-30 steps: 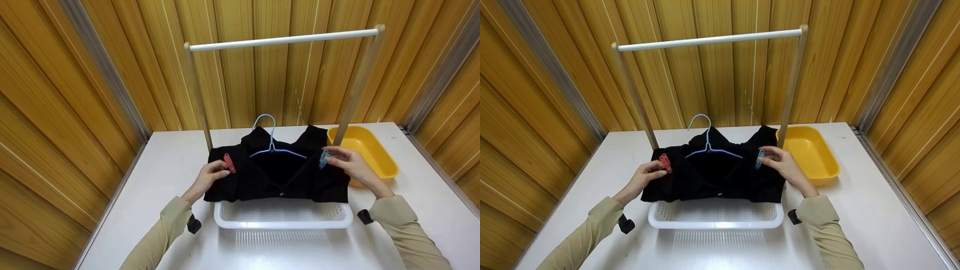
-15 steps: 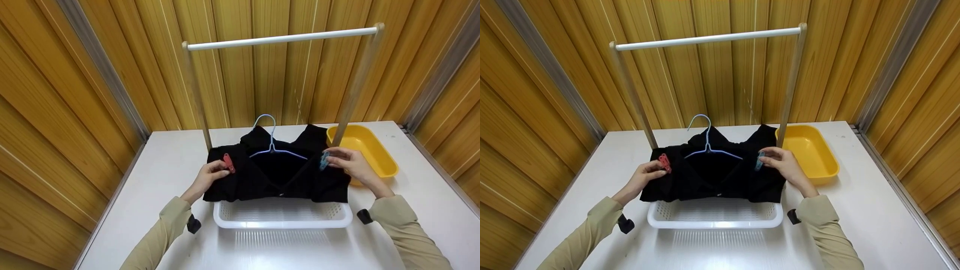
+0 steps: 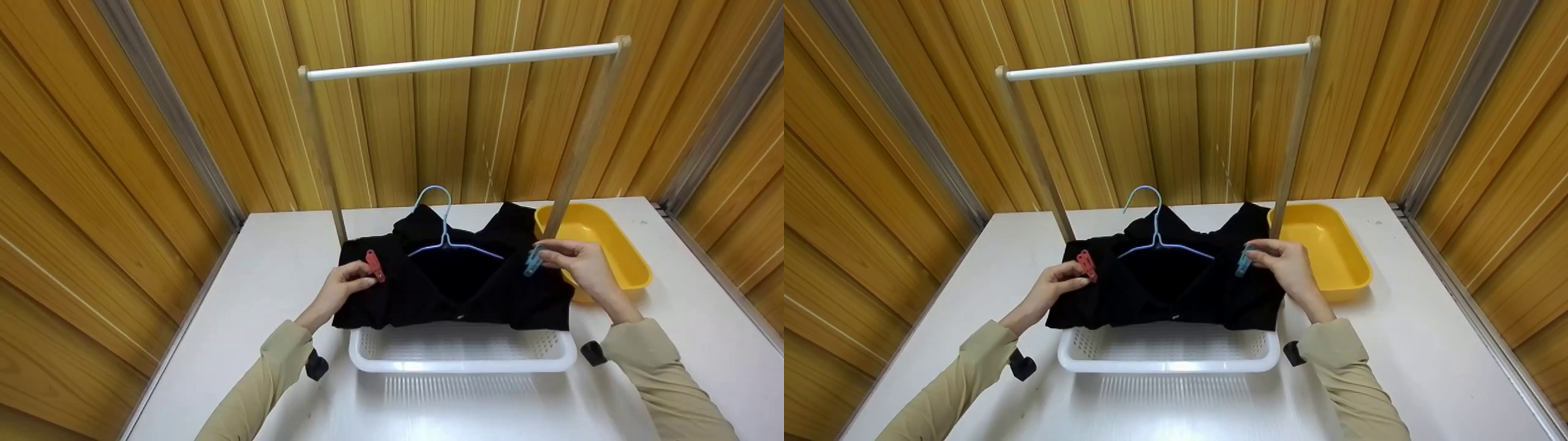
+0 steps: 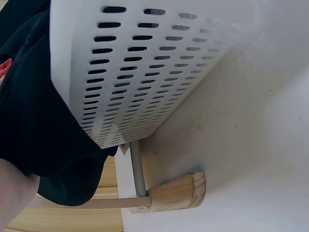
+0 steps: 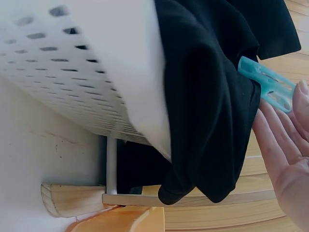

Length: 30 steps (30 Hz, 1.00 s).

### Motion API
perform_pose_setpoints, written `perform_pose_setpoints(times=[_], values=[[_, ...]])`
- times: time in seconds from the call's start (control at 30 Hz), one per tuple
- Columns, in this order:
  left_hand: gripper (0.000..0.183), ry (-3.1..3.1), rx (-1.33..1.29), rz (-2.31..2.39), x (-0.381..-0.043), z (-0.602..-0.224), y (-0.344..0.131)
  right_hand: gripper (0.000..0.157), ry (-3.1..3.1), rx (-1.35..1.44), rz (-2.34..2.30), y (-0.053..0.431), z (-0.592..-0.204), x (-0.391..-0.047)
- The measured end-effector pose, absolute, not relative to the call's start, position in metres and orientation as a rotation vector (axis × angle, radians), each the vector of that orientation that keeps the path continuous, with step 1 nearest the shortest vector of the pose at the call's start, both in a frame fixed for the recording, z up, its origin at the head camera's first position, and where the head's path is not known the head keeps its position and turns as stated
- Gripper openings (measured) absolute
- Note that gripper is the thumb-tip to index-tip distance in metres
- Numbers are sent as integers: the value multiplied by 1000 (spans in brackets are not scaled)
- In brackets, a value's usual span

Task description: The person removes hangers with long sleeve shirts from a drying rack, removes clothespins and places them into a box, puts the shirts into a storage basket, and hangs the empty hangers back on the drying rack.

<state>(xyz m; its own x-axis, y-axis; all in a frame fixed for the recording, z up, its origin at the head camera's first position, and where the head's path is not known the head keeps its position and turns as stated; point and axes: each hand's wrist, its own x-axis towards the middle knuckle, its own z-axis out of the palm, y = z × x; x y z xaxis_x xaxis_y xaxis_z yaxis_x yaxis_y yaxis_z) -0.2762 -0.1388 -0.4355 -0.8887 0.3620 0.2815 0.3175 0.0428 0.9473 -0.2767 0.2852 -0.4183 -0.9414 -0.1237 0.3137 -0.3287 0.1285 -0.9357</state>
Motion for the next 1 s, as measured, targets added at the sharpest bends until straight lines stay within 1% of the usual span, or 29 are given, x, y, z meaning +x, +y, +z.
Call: perform_pose_setpoints(times=[0.33, 0.5, 0.63, 0.8, 1.0], values=[[13, 2279, 715, 1982, -274, -432, -138, 29, -2195, 302, 1869, 286, -417, -275], [13, 2306, 703, 1973, -273, -432, -139, 26, -2177, 290, 1851, 281, -403, -266], [13, 2296, 719, 1981, -273, -432, -139, 25, -2139, 317, 1862, 285, -408, -269], [13, 2281, 741, 1982, -273, -433, -139, 28, -2078, 317, 1932, 291, -415, -273], [15, 2256, 698, 1995, -274, -434, -139, 35, -2067, 335, 1958, 294, -417, -273]])
